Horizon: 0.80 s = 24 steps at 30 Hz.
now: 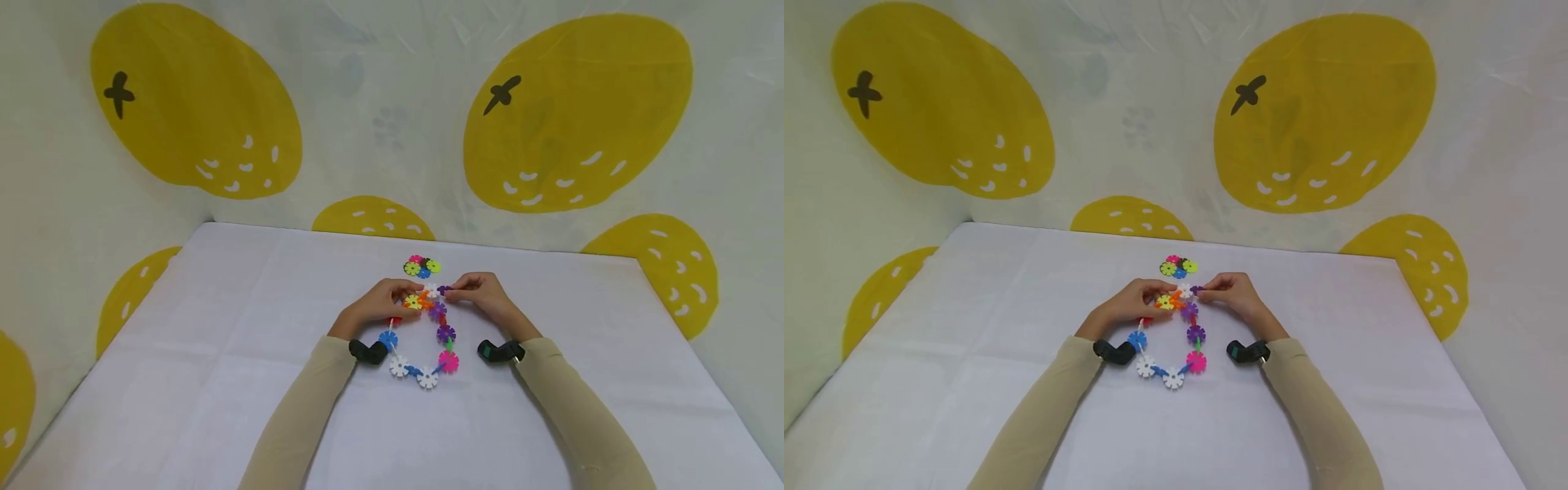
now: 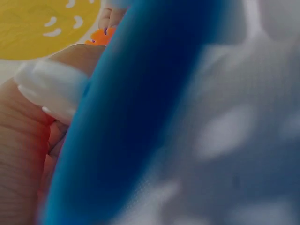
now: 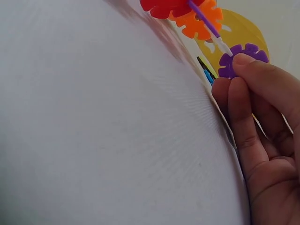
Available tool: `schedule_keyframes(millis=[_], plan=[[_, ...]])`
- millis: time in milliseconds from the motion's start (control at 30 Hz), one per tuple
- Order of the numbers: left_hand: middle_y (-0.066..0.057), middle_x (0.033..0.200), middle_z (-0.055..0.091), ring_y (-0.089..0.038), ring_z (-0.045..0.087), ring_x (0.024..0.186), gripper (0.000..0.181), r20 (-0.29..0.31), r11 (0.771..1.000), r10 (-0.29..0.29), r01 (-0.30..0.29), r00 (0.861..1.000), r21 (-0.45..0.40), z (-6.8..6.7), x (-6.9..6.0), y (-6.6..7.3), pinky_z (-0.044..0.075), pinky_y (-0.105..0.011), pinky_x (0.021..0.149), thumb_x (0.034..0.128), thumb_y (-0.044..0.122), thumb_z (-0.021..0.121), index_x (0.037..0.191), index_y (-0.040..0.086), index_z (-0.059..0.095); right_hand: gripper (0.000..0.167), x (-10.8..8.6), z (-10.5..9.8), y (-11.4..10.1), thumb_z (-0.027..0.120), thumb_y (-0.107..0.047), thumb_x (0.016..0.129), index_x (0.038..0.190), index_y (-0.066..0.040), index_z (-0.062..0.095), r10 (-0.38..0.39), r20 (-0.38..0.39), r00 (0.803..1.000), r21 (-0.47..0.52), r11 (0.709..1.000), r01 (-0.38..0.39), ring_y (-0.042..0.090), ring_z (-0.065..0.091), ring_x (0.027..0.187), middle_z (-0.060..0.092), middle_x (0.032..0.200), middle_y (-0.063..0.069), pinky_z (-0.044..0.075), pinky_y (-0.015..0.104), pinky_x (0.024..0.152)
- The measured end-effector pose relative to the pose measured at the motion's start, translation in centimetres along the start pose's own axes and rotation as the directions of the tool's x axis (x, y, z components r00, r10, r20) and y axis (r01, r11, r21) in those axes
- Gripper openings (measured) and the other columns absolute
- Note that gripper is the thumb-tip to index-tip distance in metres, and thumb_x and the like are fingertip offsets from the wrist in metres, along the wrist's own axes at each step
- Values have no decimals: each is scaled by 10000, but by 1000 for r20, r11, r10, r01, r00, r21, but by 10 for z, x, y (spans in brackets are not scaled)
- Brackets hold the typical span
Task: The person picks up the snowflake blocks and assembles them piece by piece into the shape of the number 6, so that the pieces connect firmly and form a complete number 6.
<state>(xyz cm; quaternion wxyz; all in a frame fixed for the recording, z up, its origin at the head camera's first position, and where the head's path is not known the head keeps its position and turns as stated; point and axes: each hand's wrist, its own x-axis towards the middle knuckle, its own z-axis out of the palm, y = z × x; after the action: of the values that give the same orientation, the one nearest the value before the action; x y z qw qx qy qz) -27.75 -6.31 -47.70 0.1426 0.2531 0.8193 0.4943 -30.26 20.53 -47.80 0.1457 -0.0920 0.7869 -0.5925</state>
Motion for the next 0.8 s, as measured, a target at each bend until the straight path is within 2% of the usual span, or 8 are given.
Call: schedule_keyframes(millis=[233,367,533,667,800], plan=[[-11,1029,637,-168,492,842,523,-18,1000,-5,5,1000,-18,-1,-1,3,414,-229,727,823,229,796,1297,97,620,286,5,2,-1,832,-239,776,943,-29,732,11,-6,1000,-3,1000,-11,190,686,924,740,939,72,524,208,839],[-17,1096,638,-166,527,886,465,-20,998,-40,39,999,-45,0,-1,3,461,-254,789,902,307,708,1316,126,598,254,4,1,-2,800,-175,815,1000,-26,713,6,16,1000,-3,1000,-6,171,699,927,736,974,80,522,206,849],[1,1183,629,-140,558,990,392,-44,994,-79,76,996,-76,-1,-2,2,474,-274,895,987,374,565,1327,180,589,257,4,-1,-4,762,-134,851,1065,-9,697,-7,82,997,-27,1000,10,160,690,958,723,1028,85,523,219,859],[-36,1099,636,-158,577,879,375,-30,996,-30,28,999,-90,-2,-1,0,504,-252,802,972,243,611,1331,138,581,280,7,-2,-7,750,-138,863,1089,15,690,-36,104,994,-57,997,42,141,683,947,723,1028,80,523,211,851],[-57,1005,650,-156,606,778,390,1,990,11,-10,1000,-139,-2,2,-3,517,-227,735,926,137,673,1304,85,592,281,10,-4,-8,739,-132,872,1090,36,686,-51,109,993,-72,996,59,122,682,925,730,1008,78,515,192,848]])
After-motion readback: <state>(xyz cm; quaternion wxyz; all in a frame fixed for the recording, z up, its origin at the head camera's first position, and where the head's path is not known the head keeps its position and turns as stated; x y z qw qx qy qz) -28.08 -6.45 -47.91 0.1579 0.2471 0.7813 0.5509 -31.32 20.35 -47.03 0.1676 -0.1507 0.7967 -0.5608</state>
